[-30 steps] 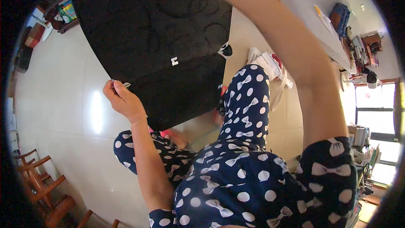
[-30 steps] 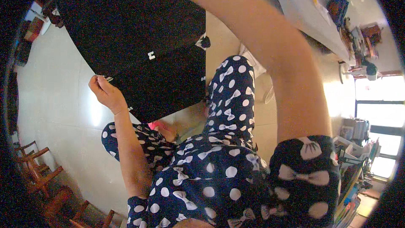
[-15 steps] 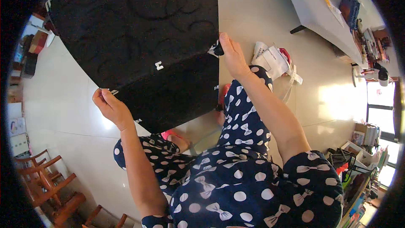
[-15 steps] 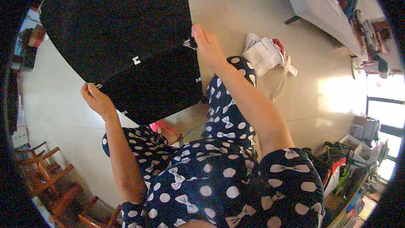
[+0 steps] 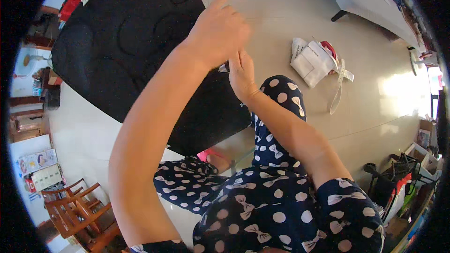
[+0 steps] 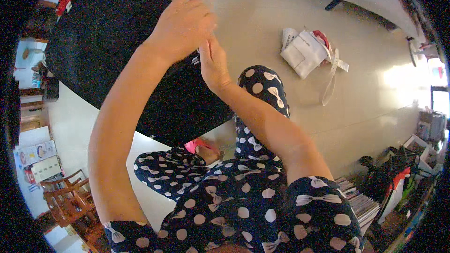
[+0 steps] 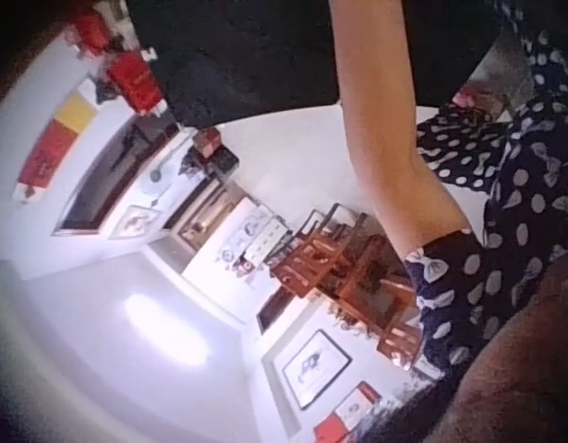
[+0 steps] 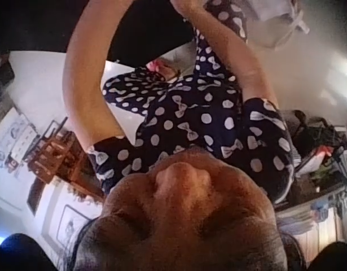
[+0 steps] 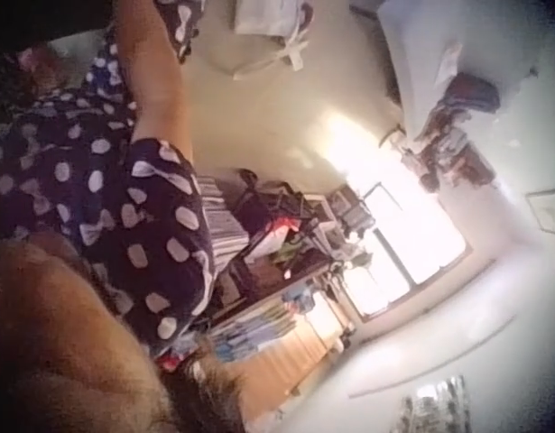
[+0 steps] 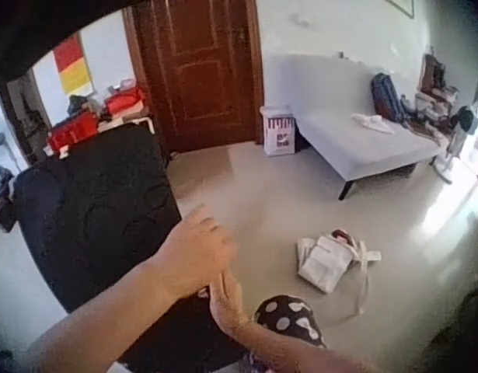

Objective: Assembling a black modular plastic storage cube by connecting panels with plastic joints.

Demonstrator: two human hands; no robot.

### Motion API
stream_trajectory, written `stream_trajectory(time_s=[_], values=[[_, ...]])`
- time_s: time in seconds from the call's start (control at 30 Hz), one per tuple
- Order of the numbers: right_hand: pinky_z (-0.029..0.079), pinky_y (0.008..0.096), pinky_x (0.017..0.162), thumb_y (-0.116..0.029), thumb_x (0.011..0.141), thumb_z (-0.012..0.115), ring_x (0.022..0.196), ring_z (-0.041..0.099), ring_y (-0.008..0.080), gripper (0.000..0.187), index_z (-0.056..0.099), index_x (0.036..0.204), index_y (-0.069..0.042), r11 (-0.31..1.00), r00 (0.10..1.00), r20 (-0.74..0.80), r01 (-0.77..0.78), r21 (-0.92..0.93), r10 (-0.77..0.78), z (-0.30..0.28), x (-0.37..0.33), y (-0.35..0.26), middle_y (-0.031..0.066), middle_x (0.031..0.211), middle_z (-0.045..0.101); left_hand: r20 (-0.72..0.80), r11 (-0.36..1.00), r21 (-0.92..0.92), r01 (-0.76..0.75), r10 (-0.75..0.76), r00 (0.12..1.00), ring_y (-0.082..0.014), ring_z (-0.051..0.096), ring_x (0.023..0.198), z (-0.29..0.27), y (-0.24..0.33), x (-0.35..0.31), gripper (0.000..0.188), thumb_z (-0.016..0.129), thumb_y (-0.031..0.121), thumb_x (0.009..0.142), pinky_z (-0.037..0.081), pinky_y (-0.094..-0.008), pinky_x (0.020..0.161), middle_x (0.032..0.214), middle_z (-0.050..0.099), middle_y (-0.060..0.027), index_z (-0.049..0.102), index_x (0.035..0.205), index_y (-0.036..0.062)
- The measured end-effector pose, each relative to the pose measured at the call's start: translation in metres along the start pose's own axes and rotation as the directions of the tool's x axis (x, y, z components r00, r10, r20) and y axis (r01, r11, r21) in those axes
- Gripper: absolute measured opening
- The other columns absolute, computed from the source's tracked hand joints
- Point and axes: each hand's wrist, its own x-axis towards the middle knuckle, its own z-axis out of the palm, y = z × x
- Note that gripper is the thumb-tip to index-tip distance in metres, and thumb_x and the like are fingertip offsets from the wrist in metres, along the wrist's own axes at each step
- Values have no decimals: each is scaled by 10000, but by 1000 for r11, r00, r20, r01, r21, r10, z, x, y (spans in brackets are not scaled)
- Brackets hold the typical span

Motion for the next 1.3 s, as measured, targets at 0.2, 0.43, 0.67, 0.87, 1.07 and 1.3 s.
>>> stream_trajectory(time_s=[0.2,0.43,0.67,0.87,1.07,1.3], values=[[443,334,716,-216,987,512,783,539,172,256,596,992,25,989,989,5,-145,-40,145,0,4,-10,117,803,581,287,991,-89,-100,121,950,-287,651,567,25,-23,-7,295,614,300,819,519,-404,551,586,641,-67,647,569,146],[445,406,773,-208,950,510,852,563,358,232,620,934,-4,937,930,252,312,-154,-268,19,12,-15,170,868,604,281,994,43,-103,87,956,-238,624,519,2,-52,-36,382,612,337,856,483,-374,511,528,599,-51,619,522,153],[432,486,711,-226,930,520,811,556,406,239,582,833,-17,850,951,208,299,-434,-228,76,26,-38,203,839,604,302,965,261,-15,-67,951,-243,622,515,-22,-75,-57,391,593,344,873,492,-369,515,551,619,-55,629,542,139],[426,501,684,-234,929,523,769,547,428,247,578,840,-11,926,986,-120,61,-372,-113,88,40,-27,210,768,598,395,927,315,205,-325,859,-294,676,617,-20,-57,-42,434,526,386,917,547,-422,571,645,669,-116,685,640,92],[414,467,613,-297,935,526,630,561,384,372,556,755,28,916,990,-116,31,-400,-84,48,53,-23,220,672,578,501,946,189,264,-324,802,-316,694,683,-14,-25,-30,271,564,254,839,550,-444,581,734,697,-142,717,715,67],[440,394,617,-446,955,475,611,551,224,530,626,730,9,971,969,132,-186,-150,207,8,66,8,137,634,595,697,982,39,185,-160,699,-315,699,759,-9,16,-14,208,543,145,815,550,-452,679,811,708,-162,725,783,49]])
